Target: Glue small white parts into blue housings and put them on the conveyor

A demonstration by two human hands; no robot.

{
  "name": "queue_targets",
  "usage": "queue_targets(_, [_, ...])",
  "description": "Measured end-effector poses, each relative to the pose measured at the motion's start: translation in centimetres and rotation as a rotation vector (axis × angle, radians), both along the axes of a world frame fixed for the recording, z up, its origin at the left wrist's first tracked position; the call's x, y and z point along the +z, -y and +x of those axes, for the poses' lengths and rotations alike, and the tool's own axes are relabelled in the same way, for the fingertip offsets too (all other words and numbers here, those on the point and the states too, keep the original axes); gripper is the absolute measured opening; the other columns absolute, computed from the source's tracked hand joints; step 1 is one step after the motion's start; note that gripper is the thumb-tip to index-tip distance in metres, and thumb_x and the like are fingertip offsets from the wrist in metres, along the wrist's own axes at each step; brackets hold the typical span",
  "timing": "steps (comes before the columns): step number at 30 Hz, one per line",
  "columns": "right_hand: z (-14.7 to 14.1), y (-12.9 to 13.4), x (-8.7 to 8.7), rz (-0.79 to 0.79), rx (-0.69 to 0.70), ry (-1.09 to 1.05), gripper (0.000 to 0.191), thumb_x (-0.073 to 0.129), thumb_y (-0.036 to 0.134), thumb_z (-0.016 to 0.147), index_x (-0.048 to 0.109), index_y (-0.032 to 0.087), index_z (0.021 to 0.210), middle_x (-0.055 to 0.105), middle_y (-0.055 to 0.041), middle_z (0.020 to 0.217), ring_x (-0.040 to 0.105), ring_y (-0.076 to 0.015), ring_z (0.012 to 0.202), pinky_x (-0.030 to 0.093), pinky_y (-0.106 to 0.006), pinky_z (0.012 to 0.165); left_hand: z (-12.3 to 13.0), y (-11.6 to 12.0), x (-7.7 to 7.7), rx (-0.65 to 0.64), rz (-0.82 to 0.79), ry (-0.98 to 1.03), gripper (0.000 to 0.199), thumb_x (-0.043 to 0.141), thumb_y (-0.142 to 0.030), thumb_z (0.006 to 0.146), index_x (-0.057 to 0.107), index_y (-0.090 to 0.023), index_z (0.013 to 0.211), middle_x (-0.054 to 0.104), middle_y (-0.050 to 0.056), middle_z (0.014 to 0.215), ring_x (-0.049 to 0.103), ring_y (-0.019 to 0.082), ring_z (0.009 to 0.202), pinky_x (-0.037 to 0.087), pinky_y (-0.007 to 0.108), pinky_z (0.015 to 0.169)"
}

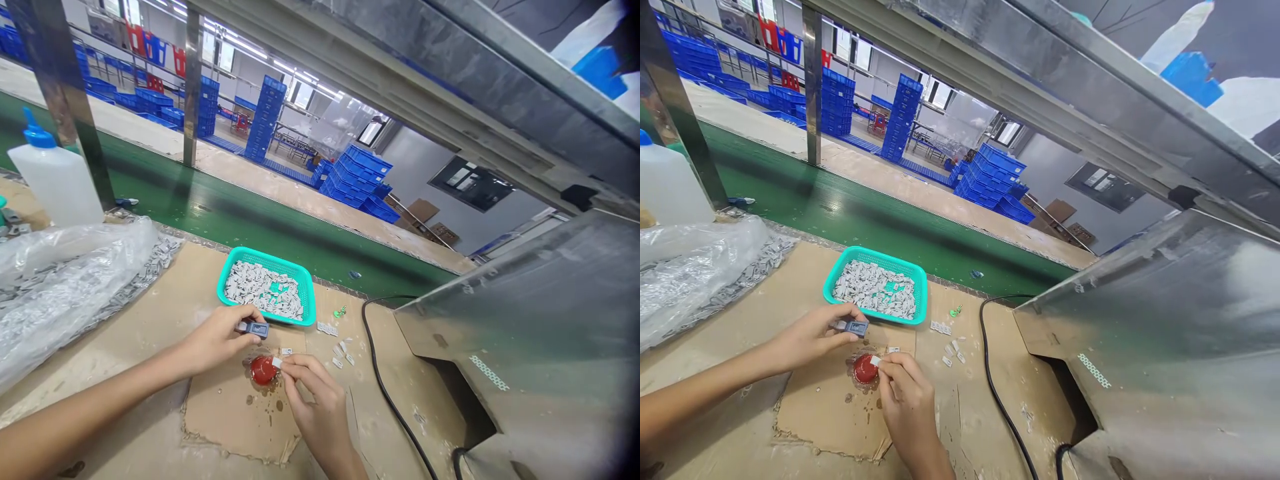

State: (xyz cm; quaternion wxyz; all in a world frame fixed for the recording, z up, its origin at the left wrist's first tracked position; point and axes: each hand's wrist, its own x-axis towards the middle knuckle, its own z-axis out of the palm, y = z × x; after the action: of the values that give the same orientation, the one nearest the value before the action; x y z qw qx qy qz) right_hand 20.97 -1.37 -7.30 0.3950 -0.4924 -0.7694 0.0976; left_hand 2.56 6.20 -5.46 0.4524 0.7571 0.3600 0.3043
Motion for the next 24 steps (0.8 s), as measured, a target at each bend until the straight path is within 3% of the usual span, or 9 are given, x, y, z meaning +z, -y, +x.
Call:
queue_targets(11, [-0.3, -0.9, 3.3, 0.024, -0.057, -0.051, 0.013, 0.052, 0.011, 0.077, 0.061, 0.019, 0.079, 0.06, -0.0049, 0.08, 0.058, -0.015, 0.073, 0.048, -0.026, 0.065, 0.3, 0.6, 0.2, -0.031, 0.021, -0.072, 0.012, 0.053, -0.026, 0.072, 0.061, -0.019, 0.078, 0.06, 0.001, 0.076, 0.053, 0.016, 0.071, 0.035, 0.022, 0.06])
queue_targets(24, [-1.3, -1.5, 2.6, 0.049, 0.094, -0.016, 0.018, 0.048, 0.006, 0.077, 0.059, 0.018, 0.085, 0.056, -0.0056, 0.08, 0.055, -0.0154, 0.076, 0.047, -0.027, 0.067, 0.5, 0.9, 0.2, -0.047, 0.022, -0.109, 0.012, 0.054, -0.026, 0.071, 0.061, -0.019, 0.078, 0.059, 0.001, 0.076, 0.051, 0.015, 0.069, 0.034, 0.022, 0.057])
